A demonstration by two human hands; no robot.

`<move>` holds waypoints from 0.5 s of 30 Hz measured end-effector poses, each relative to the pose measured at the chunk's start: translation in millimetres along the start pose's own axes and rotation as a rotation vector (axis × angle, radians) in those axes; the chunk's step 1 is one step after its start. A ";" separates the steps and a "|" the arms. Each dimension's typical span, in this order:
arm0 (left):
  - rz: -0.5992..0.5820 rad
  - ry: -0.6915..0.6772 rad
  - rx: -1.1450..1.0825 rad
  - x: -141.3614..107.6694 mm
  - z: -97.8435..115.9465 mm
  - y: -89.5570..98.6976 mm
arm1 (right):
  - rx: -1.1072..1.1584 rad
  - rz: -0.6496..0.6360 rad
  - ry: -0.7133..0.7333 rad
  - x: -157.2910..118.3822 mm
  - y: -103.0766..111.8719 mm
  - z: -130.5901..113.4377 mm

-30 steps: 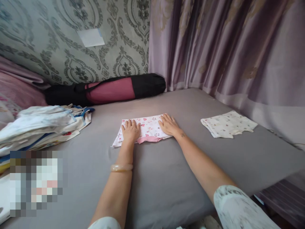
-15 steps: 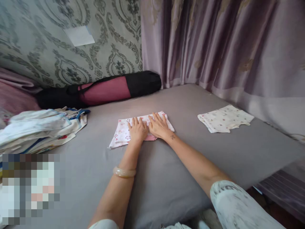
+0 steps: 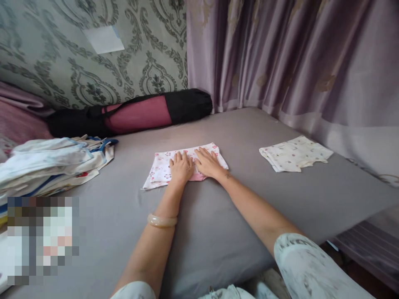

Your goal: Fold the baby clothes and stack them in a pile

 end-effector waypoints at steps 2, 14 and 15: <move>0.076 0.043 -0.045 4.6 -7.3 11.2 | 0.053 0.079 -0.059 5.6 14.0 15.6; -0.079 0.487 -0.057 37.5 -108.7 33.0 | 0.097 -0.133 -0.532 -2.6 39.2 86.1; -0.105 0.492 -0.076 39.6 -112.2 32.2 | 0.100 -0.143 -0.520 -1.7 36.9 84.1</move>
Point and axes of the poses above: each hand's wrist, its own x-axis towards the middle knuckle, its own y-axis out of the back of the hand, z = x × y, the point moved 1 cm from there along x, towards the middle knuckle, and after that the axes turned 10 degrees about y, right-handed, at the moved point
